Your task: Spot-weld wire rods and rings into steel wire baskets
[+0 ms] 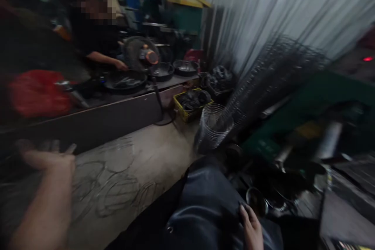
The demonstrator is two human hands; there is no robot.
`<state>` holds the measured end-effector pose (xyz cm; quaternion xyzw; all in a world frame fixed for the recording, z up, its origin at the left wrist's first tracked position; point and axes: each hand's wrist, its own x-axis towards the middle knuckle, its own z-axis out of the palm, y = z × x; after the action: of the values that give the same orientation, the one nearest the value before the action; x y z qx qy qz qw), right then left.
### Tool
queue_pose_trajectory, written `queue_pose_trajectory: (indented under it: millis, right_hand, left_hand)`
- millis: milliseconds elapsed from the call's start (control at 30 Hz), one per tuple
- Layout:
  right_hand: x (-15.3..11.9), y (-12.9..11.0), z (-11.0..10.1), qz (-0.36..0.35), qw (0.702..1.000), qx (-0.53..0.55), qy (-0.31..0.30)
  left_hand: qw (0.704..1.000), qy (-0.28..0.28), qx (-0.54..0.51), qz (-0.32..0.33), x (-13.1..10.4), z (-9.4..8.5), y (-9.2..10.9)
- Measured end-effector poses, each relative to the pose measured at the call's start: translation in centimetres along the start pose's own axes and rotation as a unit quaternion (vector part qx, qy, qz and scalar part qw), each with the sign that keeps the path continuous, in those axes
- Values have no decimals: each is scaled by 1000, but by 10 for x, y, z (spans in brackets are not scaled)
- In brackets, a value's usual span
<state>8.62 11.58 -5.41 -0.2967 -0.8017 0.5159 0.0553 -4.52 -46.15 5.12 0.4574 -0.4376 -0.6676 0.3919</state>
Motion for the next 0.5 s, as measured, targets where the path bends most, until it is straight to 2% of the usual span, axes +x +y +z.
queue_pose_trajectory:
  millis: [33, 67, 100, 133, 167, 200, 267, 367, 433, 500]
  right_hand:
    - [-2, -1, -1, 6, 1000, 18, 9]
    - [-5, -1, -3, 9, 999, 35, 20]
    - [-7, -1, -6, 12, 998, 51, 33]
    - [-10, -1, -10, 16, 997, 66, 46]
    - [-14, 1, -14, 21, 995, 81, 61]
    - [-17, 2, -18, 29, 992, 95, 75]
    - [-27, 7, -26, 50, 987, 118, 100]
    - [-45, 17, -33, 84, 972, 151, 156]
    - [-57, 26, -32, 102, 959, 184, 189]
    - [-64, 36, -30, 129, 940, 236, 209]
  left_hand:
    - [1000, -10, -1, -5, -8, 22, -14]
    - [997, -64, 38, 0, -21, 48, -31]
    - [986, -135, 91, 26, -41, 76, -51]
    - [962, -220, 150, 68, -65, 104, -72]
    - [910, -333, 209, 134, -94, 130, -93]
    - [879, -395, 218, 156, -125, 154, -112]
    - [798, -521, 233, 193, -189, 192, -145]
    - [709, -626, 251, 204, -267, 222, -176]
    - [661, -667, 275, 205, -297, 230, -183]
    - [622, -694, 298, 207, -310, 237, -179]
